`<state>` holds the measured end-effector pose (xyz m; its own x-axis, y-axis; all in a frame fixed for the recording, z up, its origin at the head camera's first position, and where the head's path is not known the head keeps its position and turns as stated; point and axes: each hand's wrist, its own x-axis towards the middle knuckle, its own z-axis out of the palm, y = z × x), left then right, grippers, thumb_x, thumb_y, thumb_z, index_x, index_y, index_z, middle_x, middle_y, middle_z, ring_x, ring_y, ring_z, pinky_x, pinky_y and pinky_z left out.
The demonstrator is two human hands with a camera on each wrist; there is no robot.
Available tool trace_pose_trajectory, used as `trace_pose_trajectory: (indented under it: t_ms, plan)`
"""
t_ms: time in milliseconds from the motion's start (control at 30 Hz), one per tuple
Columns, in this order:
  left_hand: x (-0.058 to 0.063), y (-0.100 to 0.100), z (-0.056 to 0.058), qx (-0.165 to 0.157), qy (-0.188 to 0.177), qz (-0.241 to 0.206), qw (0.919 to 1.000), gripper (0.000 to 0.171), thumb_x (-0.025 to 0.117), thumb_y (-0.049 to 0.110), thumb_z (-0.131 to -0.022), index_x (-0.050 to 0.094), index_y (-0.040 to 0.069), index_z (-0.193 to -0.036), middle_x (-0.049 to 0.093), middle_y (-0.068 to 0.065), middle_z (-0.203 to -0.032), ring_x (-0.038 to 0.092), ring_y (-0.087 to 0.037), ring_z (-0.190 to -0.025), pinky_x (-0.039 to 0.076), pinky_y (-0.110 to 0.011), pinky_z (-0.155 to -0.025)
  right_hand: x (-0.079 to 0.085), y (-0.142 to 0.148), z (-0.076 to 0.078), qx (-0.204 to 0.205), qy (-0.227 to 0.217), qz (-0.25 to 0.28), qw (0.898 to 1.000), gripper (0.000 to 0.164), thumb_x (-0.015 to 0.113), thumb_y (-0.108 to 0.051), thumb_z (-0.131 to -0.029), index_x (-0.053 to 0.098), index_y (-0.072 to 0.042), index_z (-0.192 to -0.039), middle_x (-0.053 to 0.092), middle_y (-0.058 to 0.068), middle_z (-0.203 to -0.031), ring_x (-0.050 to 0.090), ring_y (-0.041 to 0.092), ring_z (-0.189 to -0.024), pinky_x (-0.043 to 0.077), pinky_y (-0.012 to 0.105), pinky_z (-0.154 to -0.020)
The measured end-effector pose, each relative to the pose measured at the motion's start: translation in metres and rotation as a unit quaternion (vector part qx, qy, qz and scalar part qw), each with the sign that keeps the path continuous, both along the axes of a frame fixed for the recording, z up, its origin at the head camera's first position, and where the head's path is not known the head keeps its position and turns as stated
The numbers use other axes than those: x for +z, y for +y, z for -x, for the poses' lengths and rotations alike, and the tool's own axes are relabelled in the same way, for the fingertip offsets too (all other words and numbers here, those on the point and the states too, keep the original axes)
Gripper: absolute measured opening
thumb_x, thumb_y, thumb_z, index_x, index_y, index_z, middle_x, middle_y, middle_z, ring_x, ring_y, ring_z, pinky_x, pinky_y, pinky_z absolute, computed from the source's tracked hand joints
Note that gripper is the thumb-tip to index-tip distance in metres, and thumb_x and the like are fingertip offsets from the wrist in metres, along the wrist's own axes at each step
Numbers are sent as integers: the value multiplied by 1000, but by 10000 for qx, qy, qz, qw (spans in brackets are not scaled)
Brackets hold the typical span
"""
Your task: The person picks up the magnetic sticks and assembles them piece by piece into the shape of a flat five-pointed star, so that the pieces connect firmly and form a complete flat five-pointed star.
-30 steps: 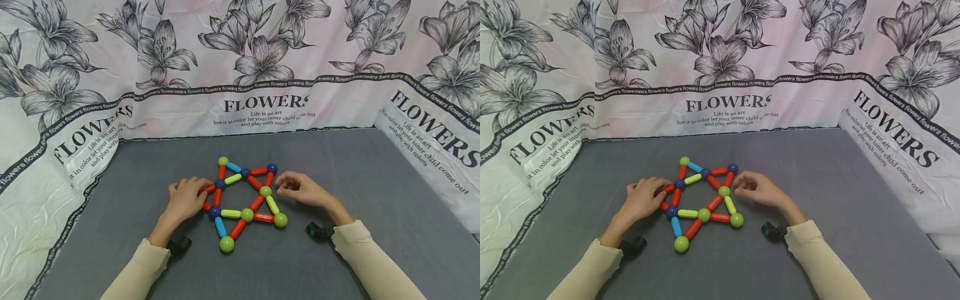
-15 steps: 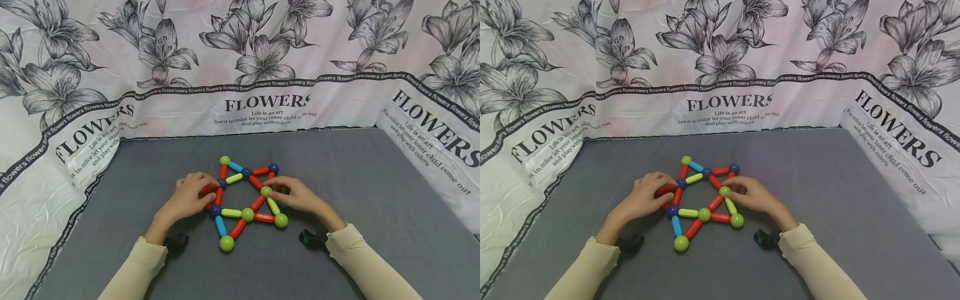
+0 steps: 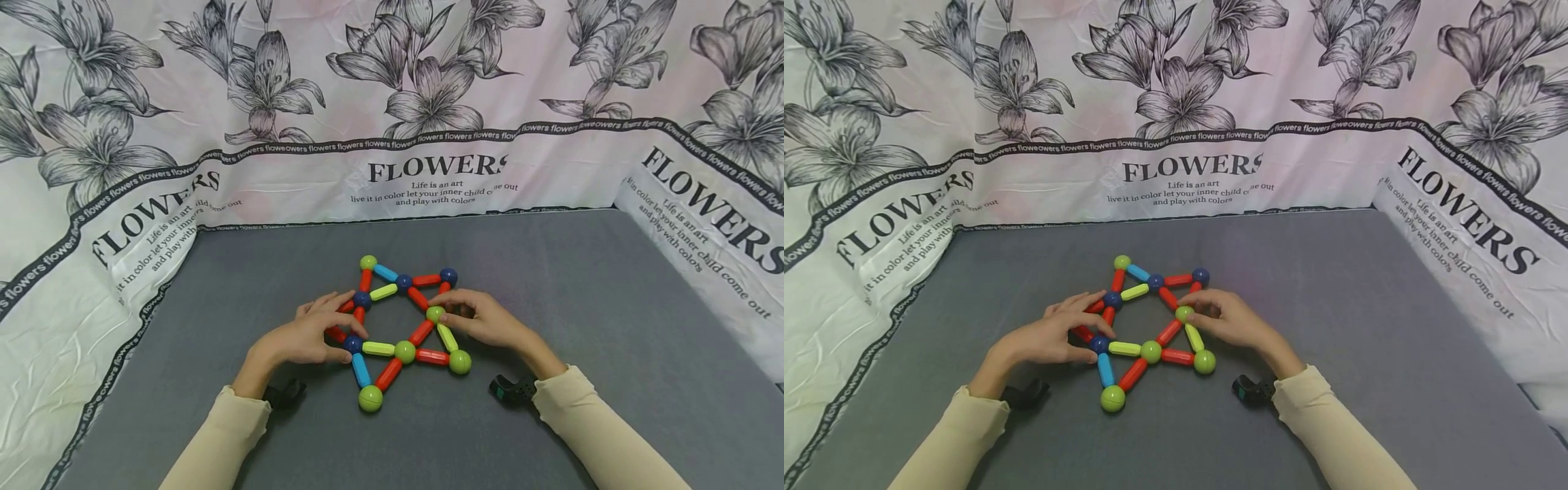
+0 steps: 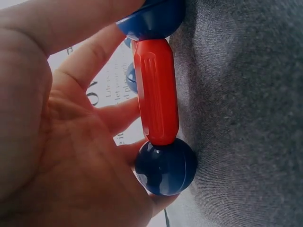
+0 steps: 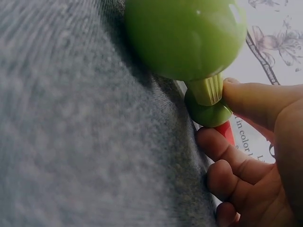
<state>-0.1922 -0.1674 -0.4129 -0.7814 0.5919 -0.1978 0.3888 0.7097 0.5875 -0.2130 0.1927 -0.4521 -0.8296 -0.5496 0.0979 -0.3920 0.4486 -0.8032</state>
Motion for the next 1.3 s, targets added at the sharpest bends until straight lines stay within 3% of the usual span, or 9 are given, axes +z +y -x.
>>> trace_pose_trajectory:
  t_ms: [400,1100,1200,1300]
  plan:
    - [0,-2,0,10,31,-143,9999,33,82,28,-86,71,45,-112,23,-10,-170,20,-42,-154,18,-71,-110,0,1,1,86,-26,-46,9999,27,67,-20,-99,71,-19,-126,67,4,-99,47,10,-65,40,23,-59]
    - [0,-2,1,58,62,-62,9999,34,83,29,-86,71,46,-113,25,-9,-169,22,-39,-154,22,-66,-108,1,4,1,224,-21,-16,9997,27,68,-20,-99,71,-20,-126,66,1,-96,49,12,-66,41,23,-61]
    - [1,-2,1,69,50,-60,9999,34,83,30,-86,71,45,-114,25,-9,-169,22,-39,-154,21,-67,-108,2,6,1,295,-43,-79,9995,33,70,-22,-98,68,-20,-131,66,2,-101,50,12,-68,42,24,-61]
    - [1,-1,1,97,44,-35,9999,34,83,31,-85,71,44,-115,25,-9,-169,23,-40,-154,21,-67,-109,7,7,-1,331,-150,-396,9986,56,75,-29,-93,56,-23,-145,64,3,-111,53,14,-74,44,26,-65]
